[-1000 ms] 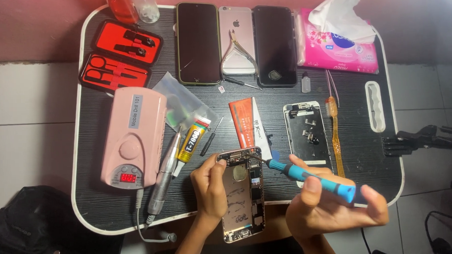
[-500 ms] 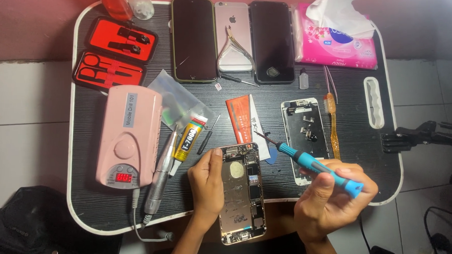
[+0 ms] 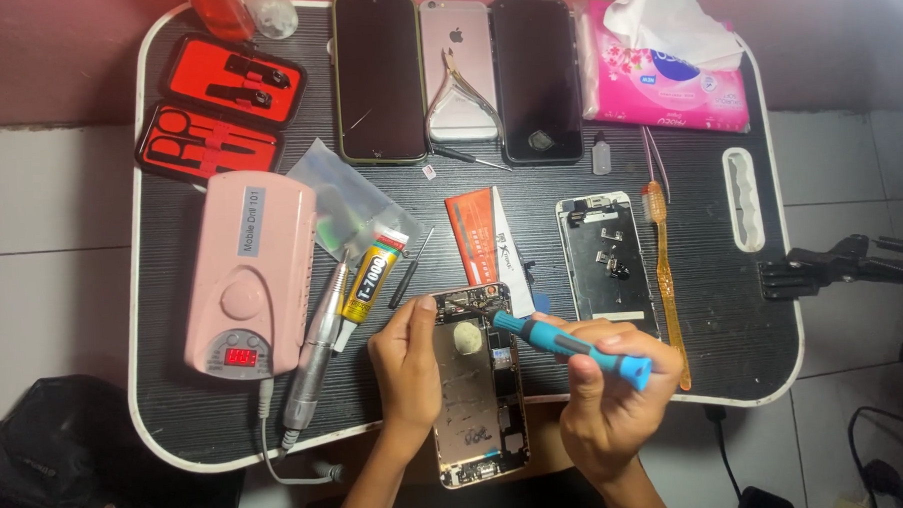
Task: A person uses a precision screwdriver to work on the internal components of a disassembled smartphone.
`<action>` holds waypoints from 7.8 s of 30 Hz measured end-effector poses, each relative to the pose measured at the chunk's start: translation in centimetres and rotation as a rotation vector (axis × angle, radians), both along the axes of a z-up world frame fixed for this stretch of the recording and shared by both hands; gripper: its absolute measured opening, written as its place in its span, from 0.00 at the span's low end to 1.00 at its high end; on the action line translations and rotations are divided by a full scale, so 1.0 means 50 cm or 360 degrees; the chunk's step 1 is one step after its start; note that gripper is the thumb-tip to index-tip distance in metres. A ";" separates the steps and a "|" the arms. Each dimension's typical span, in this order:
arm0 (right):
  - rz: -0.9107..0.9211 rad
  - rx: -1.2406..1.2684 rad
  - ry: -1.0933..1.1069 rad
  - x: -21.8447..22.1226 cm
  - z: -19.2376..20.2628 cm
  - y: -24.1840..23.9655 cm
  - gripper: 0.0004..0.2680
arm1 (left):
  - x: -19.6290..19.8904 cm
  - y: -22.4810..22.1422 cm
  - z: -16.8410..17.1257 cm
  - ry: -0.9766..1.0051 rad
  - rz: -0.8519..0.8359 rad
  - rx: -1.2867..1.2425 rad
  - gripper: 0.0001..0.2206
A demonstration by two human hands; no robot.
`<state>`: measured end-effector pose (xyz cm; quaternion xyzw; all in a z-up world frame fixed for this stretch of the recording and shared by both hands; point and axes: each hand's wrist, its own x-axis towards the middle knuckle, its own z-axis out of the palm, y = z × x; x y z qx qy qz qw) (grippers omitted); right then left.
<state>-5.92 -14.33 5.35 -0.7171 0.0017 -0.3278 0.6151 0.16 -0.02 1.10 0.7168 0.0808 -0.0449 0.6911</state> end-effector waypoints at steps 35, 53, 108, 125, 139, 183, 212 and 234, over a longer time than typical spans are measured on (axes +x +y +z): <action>-0.0441 -0.0359 -0.0034 0.007 0.030 -0.023 0.09 | -0.001 0.005 -0.007 0.0020 -0.0015 -0.0046 0.19; -0.1244 -0.0408 0.0196 -0.104 0.053 -0.217 0.16 | 0.021 0.019 0.018 0.0657 0.0124 -0.0123 0.18; -0.0832 -0.0502 -0.0024 0.051 0.028 -0.060 0.17 | -0.023 0.077 -0.079 0.0293 0.0131 0.0191 0.12; -0.0005 -0.0628 -0.0042 0.245 0.042 -0.140 0.16 | -0.006 0.065 -0.046 0.0220 0.0153 0.0234 0.13; -0.0072 -0.0624 -0.0073 0.238 0.050 -0.129 0.17 | 0.002 0.062 -0.027 0.0115 0.0101 0.0239 0.12; -0.0127 0.0319 0.0327 0.053 0.018 -0.033 0.14 | -0.007 0.007 -0.028 0.0407 -0.0224 0.0152 0.22; -0.0086 0.0005 0.0213 0.068 0.026 0.017 0.14 | 0.002 0.015 -0.004 0.0472 -0.0201 0.0021 0.22; -0.0079 -0.0088 0.0180 0.065 0.025 0.021 0.14 | 0.004 0.018 -0.003 0.0457 -0.0195 -0.0086 0.21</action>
